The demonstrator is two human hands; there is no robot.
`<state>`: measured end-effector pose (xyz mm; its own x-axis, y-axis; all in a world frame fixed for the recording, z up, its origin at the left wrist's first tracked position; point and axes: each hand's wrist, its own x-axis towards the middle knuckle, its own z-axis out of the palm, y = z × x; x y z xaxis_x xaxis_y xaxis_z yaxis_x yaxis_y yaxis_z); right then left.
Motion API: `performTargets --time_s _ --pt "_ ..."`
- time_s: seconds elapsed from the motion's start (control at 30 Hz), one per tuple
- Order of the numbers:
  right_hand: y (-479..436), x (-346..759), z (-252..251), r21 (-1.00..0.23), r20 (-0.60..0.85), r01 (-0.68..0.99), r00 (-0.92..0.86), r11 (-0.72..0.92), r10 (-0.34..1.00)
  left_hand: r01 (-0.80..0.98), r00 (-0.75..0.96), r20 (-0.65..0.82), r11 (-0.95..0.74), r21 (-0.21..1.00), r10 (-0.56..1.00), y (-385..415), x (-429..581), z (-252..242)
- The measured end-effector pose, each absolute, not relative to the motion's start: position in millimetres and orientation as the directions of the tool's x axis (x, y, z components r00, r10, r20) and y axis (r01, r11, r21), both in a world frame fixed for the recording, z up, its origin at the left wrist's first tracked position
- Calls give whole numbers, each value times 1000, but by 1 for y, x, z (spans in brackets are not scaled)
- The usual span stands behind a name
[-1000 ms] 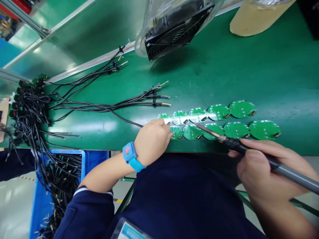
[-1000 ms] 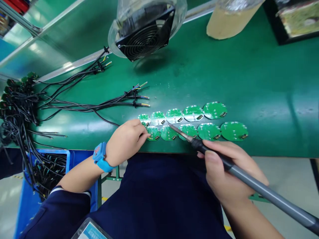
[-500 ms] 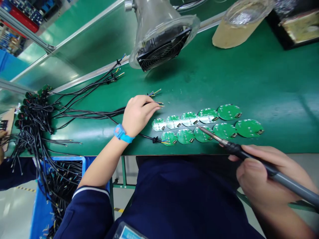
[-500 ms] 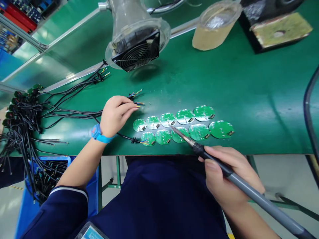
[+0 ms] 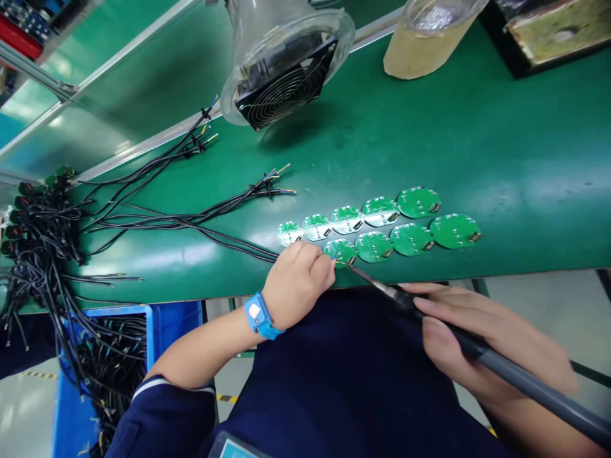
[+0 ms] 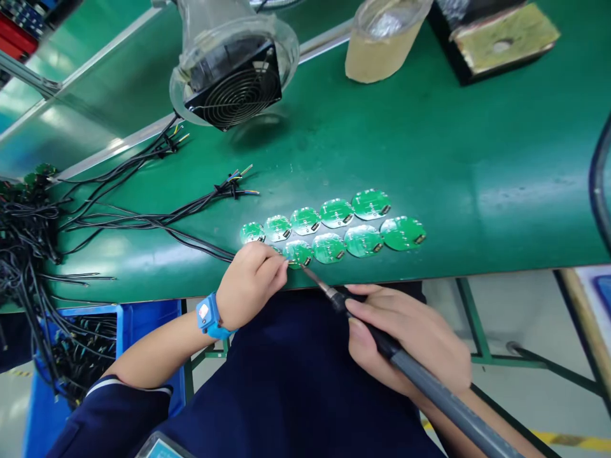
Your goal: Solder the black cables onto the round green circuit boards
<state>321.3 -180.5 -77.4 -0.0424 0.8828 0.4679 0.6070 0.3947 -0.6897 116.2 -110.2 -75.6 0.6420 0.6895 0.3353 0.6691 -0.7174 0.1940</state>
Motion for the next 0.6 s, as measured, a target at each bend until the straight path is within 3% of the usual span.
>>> performTargets --time_s 0.1,0.5,0.6 --pt "-180 322 -81 -627 523 602 -145 494 840 658 644 310 -713 242 700 -109 115 -75" --pt "-180 318 -83 -591 511 654 -150 472 846 642 648 324 -723 253 689 -110 116 -76" --pt "-182 319 -86 -632 459 654 -117 416 881 649 644 342 -726 228 684 -111 116 -78"
